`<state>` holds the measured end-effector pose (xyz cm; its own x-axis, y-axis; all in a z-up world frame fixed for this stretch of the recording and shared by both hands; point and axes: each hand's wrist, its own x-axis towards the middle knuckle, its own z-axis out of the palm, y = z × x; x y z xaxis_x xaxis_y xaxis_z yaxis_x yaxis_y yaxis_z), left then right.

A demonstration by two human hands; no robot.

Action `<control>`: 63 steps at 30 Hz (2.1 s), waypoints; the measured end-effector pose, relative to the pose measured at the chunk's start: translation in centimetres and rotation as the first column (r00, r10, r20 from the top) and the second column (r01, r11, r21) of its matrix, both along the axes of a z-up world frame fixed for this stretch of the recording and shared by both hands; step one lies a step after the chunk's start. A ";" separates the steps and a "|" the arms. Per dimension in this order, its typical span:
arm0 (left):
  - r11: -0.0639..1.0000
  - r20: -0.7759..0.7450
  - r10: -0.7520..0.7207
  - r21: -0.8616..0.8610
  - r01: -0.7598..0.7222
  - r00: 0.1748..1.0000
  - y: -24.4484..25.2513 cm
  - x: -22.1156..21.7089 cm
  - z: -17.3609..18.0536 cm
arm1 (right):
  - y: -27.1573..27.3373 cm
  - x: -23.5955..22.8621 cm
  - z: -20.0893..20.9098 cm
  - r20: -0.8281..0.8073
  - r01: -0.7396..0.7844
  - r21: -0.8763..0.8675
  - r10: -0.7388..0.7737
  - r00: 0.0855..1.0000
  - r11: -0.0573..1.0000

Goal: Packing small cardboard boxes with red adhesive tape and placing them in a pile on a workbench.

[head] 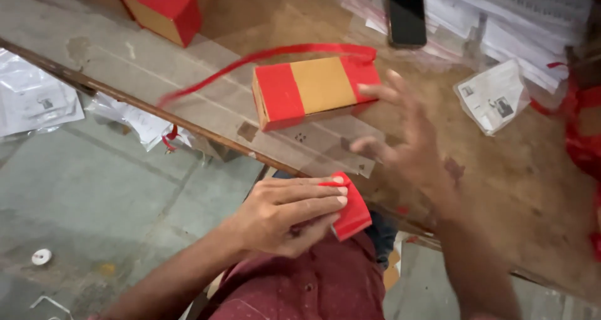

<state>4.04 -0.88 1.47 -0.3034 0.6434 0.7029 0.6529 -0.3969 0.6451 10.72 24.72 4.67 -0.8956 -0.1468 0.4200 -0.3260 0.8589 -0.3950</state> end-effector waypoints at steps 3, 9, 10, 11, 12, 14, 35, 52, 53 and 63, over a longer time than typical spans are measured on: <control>0.992 0.037 0.115 0.049 -0.116 0.993 1.0 0.4 0.1 | -0.7 4.4 -1.3 0.024 0.142 -0.445 -0.147 0.989 0.884; 0.935 0.160 0.354 -0.062 -0.349 0.921 5.1 -0.5 1.7 | -5.3 9.3 -4.4 0.063 0.398 -0.350 -0.402 0.913 0.848; 0.949 0.245 0.315 -0.070 -0.307 0.917 5.9 -0.9 2.2 | -5.3 9.2 -5.7 0.011 0.380 -0.436 -0.417 0.909 0.816; 0.962 0.328 0.274 -0.075 -0.264 0.904 6.8 -1.2 2.8 | -5.3 9.0 -7.1 -0.042 0.351 -0.519 -0.433 0.900 0.779; 0.964 0.317 0.267 -0.071 -0.258 0.910 7.8 -1.7 3.1 | -5.1 8.3 -6.8 -0.053 0.350 -0.522 -0.440 0.897 0.778; 0.951 0.365 0.309 -0.146 -0.274 0.878 9.6 -2.7 3.8 | -4.8 7.0 -6.3 -0.187 0.453 -0.431 -0.569 0.801 0.780; 0.580 -0.625 0.605 -0.078 -0.811 0.492 13.4 -9.5 2.7 | -3.2 0.2 1.9 0.245 0.587 -0.286 -0.535 0.809 0.757; 0.394 -0.386 0.015 -0.846 -0.360 0.922 11.3 -11.9 7.8 | -2.5 -0.2 3.6 0.046 0.520 -0.286 -0.531 0.846 0.805; 0.443 -0.308 0.001 -0.853 -0.276 0.952 11.9 -13.1 6.3 | -2.3 -0.5 4.5 -0.041 0.473 -0.281 -0.503 0.863 0.835; 0.625 -0.386 0.155 -0.674 -0.393 0.909 10.1 -11.7 7.6 | 0.1 -10.2 7.6 0.081 0.521 -0.027 -0.517 0.852 0.853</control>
